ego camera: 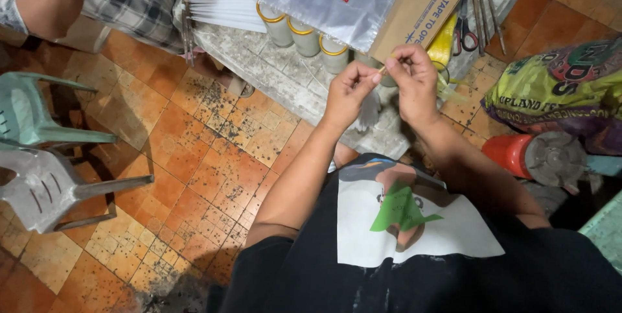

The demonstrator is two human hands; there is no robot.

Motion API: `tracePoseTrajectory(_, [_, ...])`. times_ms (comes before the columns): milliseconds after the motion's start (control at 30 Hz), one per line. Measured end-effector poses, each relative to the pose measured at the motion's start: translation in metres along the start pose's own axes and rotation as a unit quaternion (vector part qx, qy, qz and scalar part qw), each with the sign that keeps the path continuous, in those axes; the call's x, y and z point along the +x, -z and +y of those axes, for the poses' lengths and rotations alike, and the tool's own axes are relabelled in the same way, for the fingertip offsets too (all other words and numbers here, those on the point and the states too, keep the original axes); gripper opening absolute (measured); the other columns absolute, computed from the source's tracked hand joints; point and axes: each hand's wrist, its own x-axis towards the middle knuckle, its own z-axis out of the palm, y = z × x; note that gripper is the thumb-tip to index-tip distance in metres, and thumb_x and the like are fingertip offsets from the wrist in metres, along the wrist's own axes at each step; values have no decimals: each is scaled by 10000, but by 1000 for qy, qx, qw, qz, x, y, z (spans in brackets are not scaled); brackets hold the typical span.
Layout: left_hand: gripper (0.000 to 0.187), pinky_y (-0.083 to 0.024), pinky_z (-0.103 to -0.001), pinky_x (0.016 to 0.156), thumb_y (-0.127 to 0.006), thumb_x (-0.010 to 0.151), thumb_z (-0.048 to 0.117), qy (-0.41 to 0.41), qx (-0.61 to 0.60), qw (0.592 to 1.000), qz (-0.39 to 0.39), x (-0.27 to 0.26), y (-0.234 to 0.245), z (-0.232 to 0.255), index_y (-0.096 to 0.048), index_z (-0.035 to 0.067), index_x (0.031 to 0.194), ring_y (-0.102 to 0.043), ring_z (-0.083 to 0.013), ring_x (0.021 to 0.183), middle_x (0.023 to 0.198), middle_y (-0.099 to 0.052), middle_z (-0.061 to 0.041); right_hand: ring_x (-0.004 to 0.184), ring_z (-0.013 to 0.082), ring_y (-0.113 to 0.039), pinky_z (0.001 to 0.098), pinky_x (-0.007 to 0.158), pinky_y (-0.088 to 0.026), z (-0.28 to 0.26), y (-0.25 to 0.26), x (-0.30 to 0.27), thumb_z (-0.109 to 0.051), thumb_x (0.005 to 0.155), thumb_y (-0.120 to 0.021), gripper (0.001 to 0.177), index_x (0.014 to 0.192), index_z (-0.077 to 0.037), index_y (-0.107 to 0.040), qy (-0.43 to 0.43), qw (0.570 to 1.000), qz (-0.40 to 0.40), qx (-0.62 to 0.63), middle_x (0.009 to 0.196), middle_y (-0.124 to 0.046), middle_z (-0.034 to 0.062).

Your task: The person is bundling candle wicks by placing them into plastic sleeves, using a small stick to help guide them.

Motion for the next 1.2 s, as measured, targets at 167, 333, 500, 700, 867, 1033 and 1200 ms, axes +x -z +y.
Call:
tracePoseTrajectory(167, [156, -523, -308, 914, -798, 933, 168, -36, -12, 999, 16, -8, 3, 0, -768, 96, 1068, -644, -90, 945, 915, -746, -66, 802, 184, -701, 324, 787, -562, -31, -2, 6, -26, 1095, -594, 47, 1078, 17, -586, 12, 983, -152, -101, 819, -635, 105])
tracePoseTrajectory(333, [472, -449, -451, 1059, -579, 996, 445, 95, 101, 989, 41, -39, 26, 29, -746, 13, 1084, -639, -317, 1139, 1102, -715, -227, 790, 132, -686, 287, 807, -533, -66, -17, 6, -58, 1068, -623, 37, 1068, -32, -596, -43, 976, -177, -119, 825, -686, 73])
tracePoseTrajectory(500, [1092, -658, -468, 809, -202, 935, 919, 414, -337, 817, -219, -92, 42, -68, -493, 27, 1494, -760, -392, 958, 1056, -738, -315, 808, 108, -676, 273, 827, -547, -71, -52, -10, -89, 1039, -638, 48, 1042, -47, -613, -48, 981, -186, -15, 846, -702, 63])
tracePoseTrajectory(700, [1231, -584, -629, 918, -553, 714, 968, 341, -540, 769, 23, -84, 47, -36, -548, -72, 1372, -700, -497, 1047, 1260, -641, -337, 886, 224, -665, 395, 921, -514, -120, -73, -35, -127, 955, -669, 84, 966, -53, -707, 66, 930, -360, -41, 915, -696, 87])
tracePoseTrajectory(867, [981, -533, -646, 1018, -730, 769, 749, 183, -605, 755, 177, -58, 53, 31, -574, -11, 1369, -667, -474, 1140, 1314, -629, -314, 828, 238, -680, 463, 972, -420, -146, -56, -50, -178, 984, -648, 146, 870, -101, -699, 121, 857, -500, 41, 892, -694, 37])
tracePoseTrajectory(1033, [910, -411, -685, 1145, -739, 800, 658, 91, -630, 757, 150, -40, 65, 47, -520, 32, 1423, -616, -423, 1255, 1413, -578, -272, 831, 324, -730, 549, 916, -452, -131, -3, -44, -228, 995, -620, 216, 871, -83, -720, 114, 856, -503, 31, 834, -724, 85])
tracePoseTrajectory(1200, [772, -444, -665, 1140, -755, 891, 521, 13, -568, 821, 58, 43, 62, -4, -528, 14, 1428, -652, -366, 1257, 1410, -619, -226, 861, 335, -728, 491, 835, -544, -64, 46, -12, -74, 888, -707, 58, 904, -19, -696, 108, 909, -402, 34, 862, -714, 110])
